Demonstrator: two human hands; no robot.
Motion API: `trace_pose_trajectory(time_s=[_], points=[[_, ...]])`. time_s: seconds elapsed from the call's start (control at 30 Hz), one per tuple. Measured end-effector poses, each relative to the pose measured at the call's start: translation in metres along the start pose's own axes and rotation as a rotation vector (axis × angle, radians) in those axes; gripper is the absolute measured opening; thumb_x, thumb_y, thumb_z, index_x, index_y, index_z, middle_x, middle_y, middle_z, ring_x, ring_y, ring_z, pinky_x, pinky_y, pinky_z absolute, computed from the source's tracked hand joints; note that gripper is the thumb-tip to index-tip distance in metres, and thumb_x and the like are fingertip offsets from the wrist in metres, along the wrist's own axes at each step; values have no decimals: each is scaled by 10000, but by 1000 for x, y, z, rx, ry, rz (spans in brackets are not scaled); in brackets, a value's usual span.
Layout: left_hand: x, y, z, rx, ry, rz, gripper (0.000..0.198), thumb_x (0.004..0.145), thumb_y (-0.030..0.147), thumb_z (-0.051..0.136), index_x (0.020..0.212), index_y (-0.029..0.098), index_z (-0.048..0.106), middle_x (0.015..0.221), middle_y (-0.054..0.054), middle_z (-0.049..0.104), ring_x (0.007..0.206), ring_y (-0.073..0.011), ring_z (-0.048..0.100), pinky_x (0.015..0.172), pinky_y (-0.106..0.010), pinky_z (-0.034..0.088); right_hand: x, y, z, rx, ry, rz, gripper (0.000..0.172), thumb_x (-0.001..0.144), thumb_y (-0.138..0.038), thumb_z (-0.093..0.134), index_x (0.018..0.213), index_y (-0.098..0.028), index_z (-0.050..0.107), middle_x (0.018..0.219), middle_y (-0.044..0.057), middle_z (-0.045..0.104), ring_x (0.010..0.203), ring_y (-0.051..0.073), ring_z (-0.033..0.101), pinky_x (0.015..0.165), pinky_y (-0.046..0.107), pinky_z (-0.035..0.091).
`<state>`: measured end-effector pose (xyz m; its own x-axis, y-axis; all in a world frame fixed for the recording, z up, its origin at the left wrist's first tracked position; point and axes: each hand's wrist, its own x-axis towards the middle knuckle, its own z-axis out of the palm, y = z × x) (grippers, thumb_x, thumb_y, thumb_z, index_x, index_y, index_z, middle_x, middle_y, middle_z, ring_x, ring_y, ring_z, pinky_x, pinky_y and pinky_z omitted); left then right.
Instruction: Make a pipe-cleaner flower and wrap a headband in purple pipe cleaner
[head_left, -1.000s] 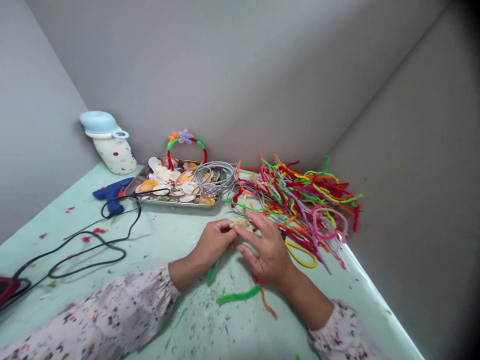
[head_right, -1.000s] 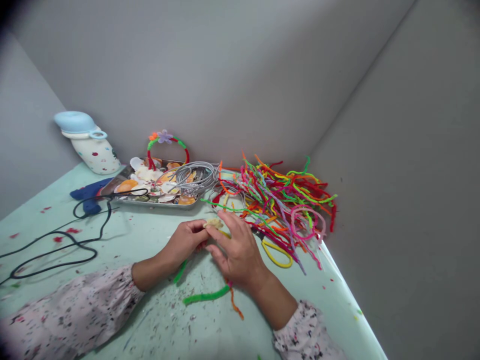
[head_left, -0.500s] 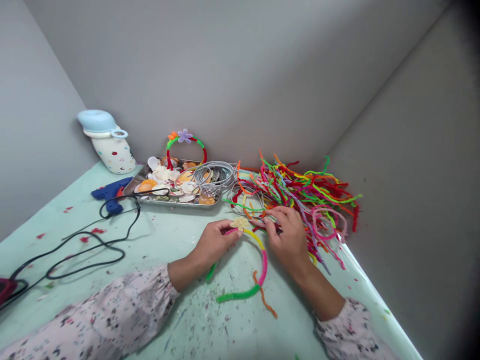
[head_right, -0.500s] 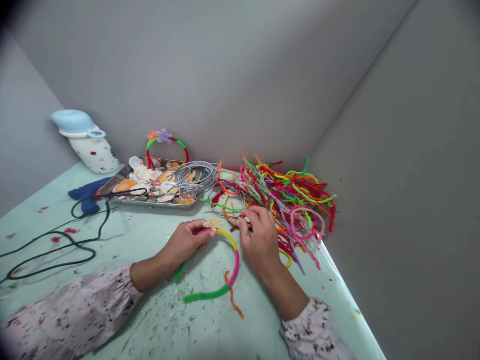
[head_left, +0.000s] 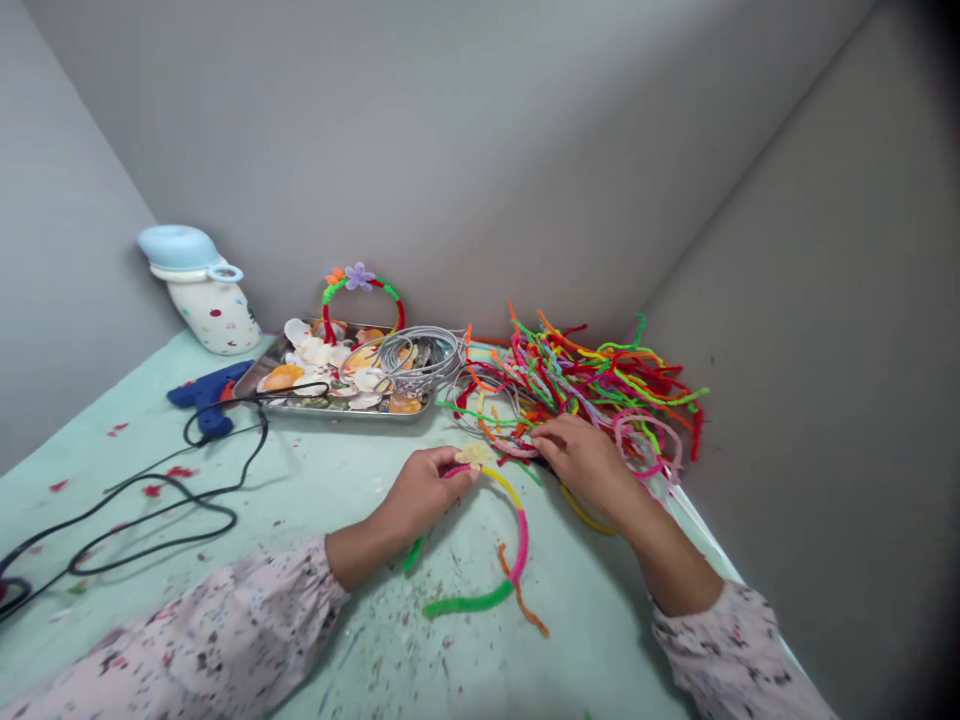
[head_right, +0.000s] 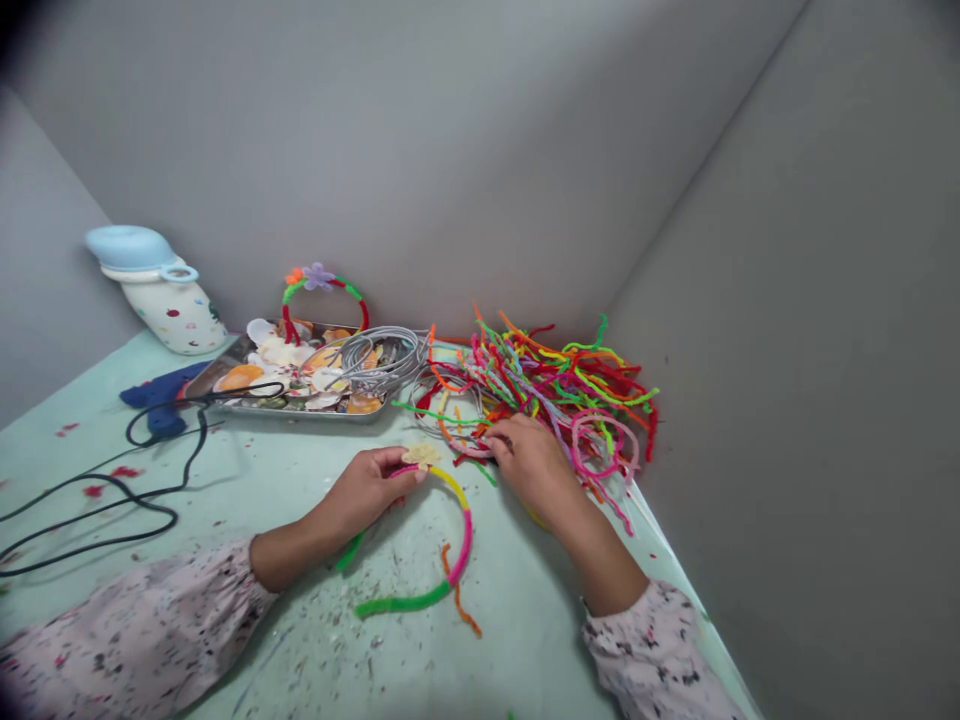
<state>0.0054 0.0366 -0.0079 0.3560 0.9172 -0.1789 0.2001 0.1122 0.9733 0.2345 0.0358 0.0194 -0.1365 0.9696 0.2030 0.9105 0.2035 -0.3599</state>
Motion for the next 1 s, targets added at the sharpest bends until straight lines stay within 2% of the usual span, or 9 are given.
trace_pose_trajectory(time_s=[0.13,0.23,0.33,0.43,0.63,0.9,1.0], points=[[-1,1,0,32,-14,-8,264,741,373,605,816,125,657,552,31,504,470,-81,378,464,-210,278,7,-3,-1,-86,-57,43,211,854,-228,489,899,-203,694,914,47,670,838,164,589,744,259,396],[0,-1,0,33,-20,-5,262,740,377,603,808,129,649,567,25,517,480,-87,393,469,-212,289,4,0,-11,-241,-187,128,201,833,-241,503,817,-211,701,855,53,686,784,176,602,666,259,373],[0,-3,-1,26,-30,3,261,737,383,604,801,133,643,581,21,525,492,-93,407,474,-214,298,-1,4,-21,-337,-321,226,173,786,-241,541,836,-245,707,840,46,699,769,190,621,615,256,356],[0,-5,-1,36,-30,18,259,744,387,598,797,136,636,581,22,520,502,-97,415,481,-215,304,-6,6,-25,-370,-406,261,167,734,-245,586,848,-267,706,837,36,706,762,208,633,593,258,358],[0,-6,-1,37,-35,34,264,753,393,593,796,135,630,583,21,519,498,-96,409,486,-217,304,-8,10,-20,-348,-394,223,300,696,-239,635,991,-253,687,927,69,704,848,227,641,662,271,396],[0,-3,-1,30,-40,24,238,742,384,596,723,147,589,560,32,495,488,-91,396,482,-214,299,-4,14,-24,-376,-476,221,143,742,-180,549,773,-235,677,782,43,698,707,195,630,553,251,327],[-1,-2,-1,15,-44,23,231,740,373,596,747,143,603,586,26,517,497,-91,403,486,-216,303,-3,15,-29,-360,-456,237,148,770,-206,540,820,-230,677,818,57,702,716,198,633,553,255,332]])
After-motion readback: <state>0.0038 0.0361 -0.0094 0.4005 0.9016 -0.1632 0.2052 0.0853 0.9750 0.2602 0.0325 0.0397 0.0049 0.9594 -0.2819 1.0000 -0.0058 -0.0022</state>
